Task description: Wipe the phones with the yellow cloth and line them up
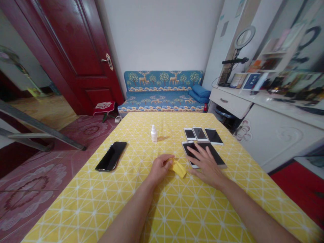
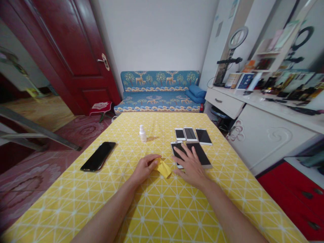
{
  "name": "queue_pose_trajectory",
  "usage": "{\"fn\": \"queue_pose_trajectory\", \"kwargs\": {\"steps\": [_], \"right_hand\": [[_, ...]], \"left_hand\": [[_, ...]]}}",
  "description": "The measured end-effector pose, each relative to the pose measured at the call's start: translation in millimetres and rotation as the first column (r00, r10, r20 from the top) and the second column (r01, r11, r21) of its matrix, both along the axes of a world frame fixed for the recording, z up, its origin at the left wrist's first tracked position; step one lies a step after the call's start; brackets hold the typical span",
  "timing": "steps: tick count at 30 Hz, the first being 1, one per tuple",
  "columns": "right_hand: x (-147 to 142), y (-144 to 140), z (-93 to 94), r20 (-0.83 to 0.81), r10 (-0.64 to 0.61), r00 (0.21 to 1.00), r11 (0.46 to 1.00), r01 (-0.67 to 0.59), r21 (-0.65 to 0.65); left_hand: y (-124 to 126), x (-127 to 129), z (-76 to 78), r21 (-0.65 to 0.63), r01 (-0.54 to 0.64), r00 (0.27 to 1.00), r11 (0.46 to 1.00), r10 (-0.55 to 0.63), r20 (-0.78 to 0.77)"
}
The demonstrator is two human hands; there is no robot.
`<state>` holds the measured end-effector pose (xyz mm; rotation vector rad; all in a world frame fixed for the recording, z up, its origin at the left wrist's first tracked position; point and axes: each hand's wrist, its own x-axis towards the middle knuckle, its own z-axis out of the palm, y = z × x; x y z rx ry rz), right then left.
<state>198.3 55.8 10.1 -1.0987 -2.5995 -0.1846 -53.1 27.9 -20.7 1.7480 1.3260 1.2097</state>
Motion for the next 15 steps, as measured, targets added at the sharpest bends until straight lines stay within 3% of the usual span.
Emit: {"fn": "queue_pose_trajectory", "kwargs": {"steps": [3, 8, 15], "right_hand": [[-13.7, 7.8, -8.9, 0.056, 0.086, 0.995, 0.989, -0.079, -0.123], [-22.4, 10.9, -23.1, 0.046, -0.045, 0.998, 0.974, 0.054, -0.219], [-26.8, 10.5, -21.0, 0.017, -0.124, 0.992, 0.964, 0.125, -0.237]], "left_hand": [[-0.3, -0.2, 0.7, 0.0, 0.004, 1.0, 1.0, -0.004, 0.003], [-1.3, -0.2, 2.5, -0.011, 0.007, 1.0, 1.0, -0.007, 0.001], [-0.3, -0.2, 0.0, -0.02, 0.016, 0.999, 1.0, -0.015, 0.049]]}}
